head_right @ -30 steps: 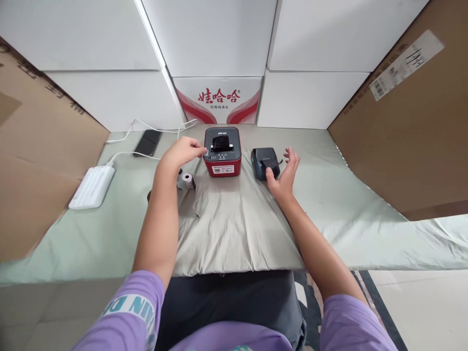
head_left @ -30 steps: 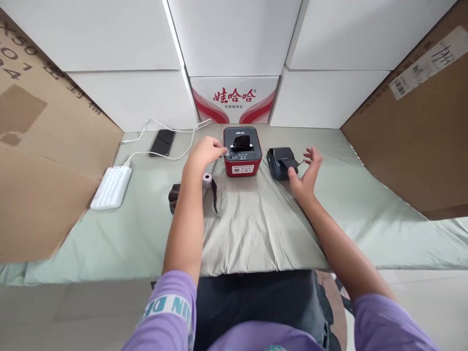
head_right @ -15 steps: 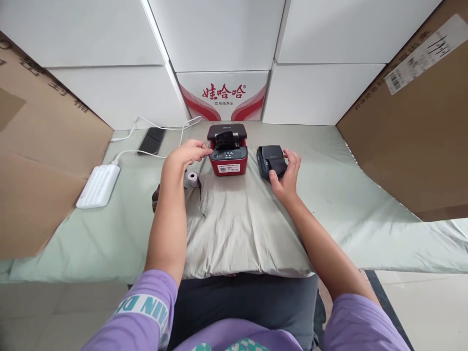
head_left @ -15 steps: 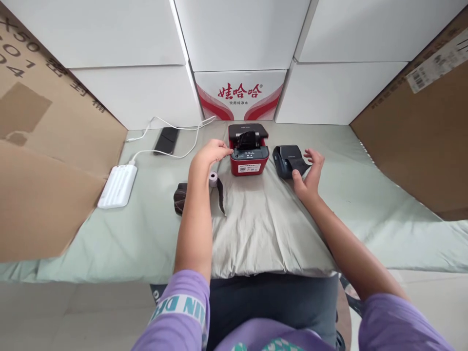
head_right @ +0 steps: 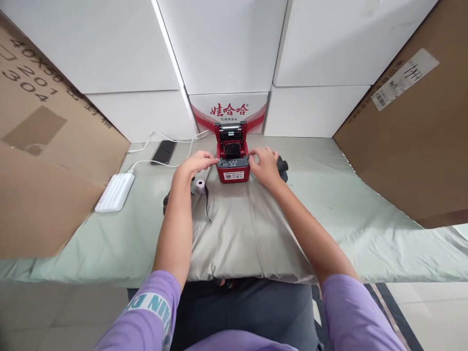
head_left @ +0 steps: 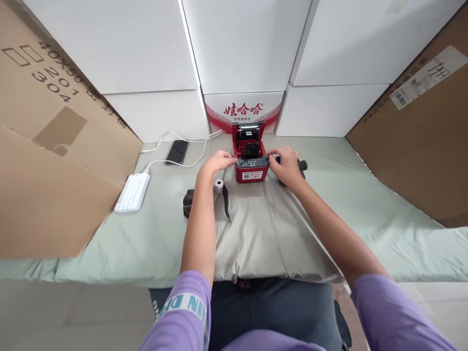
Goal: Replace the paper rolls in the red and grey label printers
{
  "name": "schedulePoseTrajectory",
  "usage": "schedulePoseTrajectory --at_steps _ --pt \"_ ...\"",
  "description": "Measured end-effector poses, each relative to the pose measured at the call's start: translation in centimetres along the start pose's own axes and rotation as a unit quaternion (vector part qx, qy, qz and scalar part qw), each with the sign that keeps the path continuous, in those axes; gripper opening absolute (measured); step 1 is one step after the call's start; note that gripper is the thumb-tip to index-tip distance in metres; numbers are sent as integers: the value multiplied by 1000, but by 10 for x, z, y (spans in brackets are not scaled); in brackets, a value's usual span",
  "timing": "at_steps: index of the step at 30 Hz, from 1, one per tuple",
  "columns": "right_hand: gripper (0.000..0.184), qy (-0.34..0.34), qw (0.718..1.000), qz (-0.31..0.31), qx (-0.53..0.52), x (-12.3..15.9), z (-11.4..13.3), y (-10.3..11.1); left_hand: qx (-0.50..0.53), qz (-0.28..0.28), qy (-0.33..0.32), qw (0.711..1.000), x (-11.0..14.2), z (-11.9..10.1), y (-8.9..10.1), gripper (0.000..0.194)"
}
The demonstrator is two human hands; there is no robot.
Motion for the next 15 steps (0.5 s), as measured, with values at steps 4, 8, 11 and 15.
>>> schedulePoseTrajectory --at_steps 4,8,11,15 --pt "35 -8 989 141 -37 -55 14 -45 -25 -13 -20 999 1 -6 3 29" --pt "36 12 973 230 14 -73 27 -76 -7 13 -30 999 2 -6 3 28" --pt "34 12 966 254 38 -71 32 -81 -7 19 -38 999 1 -4 4 29" --pt "36 15 948 313 57 -60 34 -87 -20 17 -45 999 2 -4 5 32"
Point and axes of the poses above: each hand's wrist, its own x-axis away from the middle knuckle, its own y-axis out of the back of the hand, z = x × y, the point moved 10 cm from there along -x, towards the middle knuckle, and after that the axes turned 5 degrees about -z, right-handed, at the moved point
